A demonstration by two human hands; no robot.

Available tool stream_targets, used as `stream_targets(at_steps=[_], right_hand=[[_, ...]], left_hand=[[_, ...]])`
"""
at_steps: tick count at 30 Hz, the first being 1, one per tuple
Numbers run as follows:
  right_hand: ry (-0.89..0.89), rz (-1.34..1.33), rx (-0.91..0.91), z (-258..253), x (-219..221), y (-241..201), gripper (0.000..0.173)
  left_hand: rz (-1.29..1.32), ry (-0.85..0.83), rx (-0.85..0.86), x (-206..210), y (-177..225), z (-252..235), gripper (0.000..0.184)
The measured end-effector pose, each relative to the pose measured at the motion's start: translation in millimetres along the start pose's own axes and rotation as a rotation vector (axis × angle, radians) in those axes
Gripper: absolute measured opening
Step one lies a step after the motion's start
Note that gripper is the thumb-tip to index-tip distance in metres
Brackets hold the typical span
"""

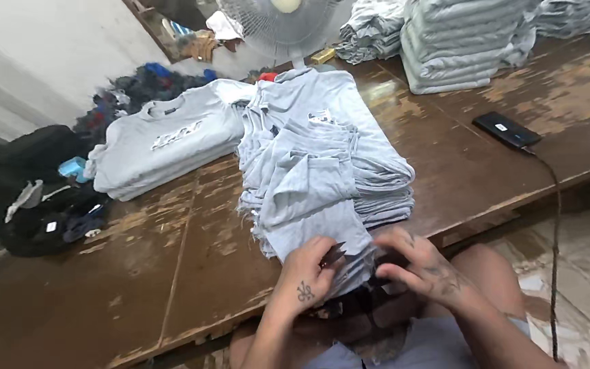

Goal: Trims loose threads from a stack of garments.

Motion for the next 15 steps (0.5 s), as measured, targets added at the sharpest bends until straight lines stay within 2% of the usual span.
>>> stream_targets(at_steps=[1,2,4,6,7,10,13,15], right_hand=[[0.019,0.006,0.024,-11.3,4.6,2.6,0.054],[0.038,-0.015,0.038,-21.2,11.4,6.2,0.046],[0.118,-0.204,0.043,-33.0,23.3,17.5,0.019],[0.125,-0.566,0.137,-35.0,31.6,36.1,0.018],[0.09,-0.71,0.193,-34.0,35.4,42.2,0.02],[-0.003,-0.914,0.259,-26.7,42.1,49.1,0.031],[-0.032,-0.759,0.187,-28.8,35.4,37.2,0.04],[-0.013,-0.428,0.107,-34.7,29.3,23.7,0.056]], left_hand=[[0.024,0.011,0.058,-5.9,6.5,-9.7,0.018],[0.071,0.018,0.081,-10.3,10.0,-20.0,0.019],[0.291,0.096,0.003,-10.8,-0.5,-39.2,0.018],[0.688,0.239,-0.185,1.7,-31.3,-46.4,0.012],[0.833,0.304,-0.257,7.6,-44.1,-44.3,0.018],[0.981,0.423,-0.329,11.2,-51.6,-32.9,0.026],[1.011,0.48,-0.368,13.4,-54.1,-27.8,0.025],[0.988,0.515,-0.364,13.4,-56.4,-27.0,0.023]])
Point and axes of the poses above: each hand's wrist, its own z-axis away from the middle knuckle, its own x-axis out of the palm, y = z × x, the point moved 9 cm from there along -z, towards the middle knuckle
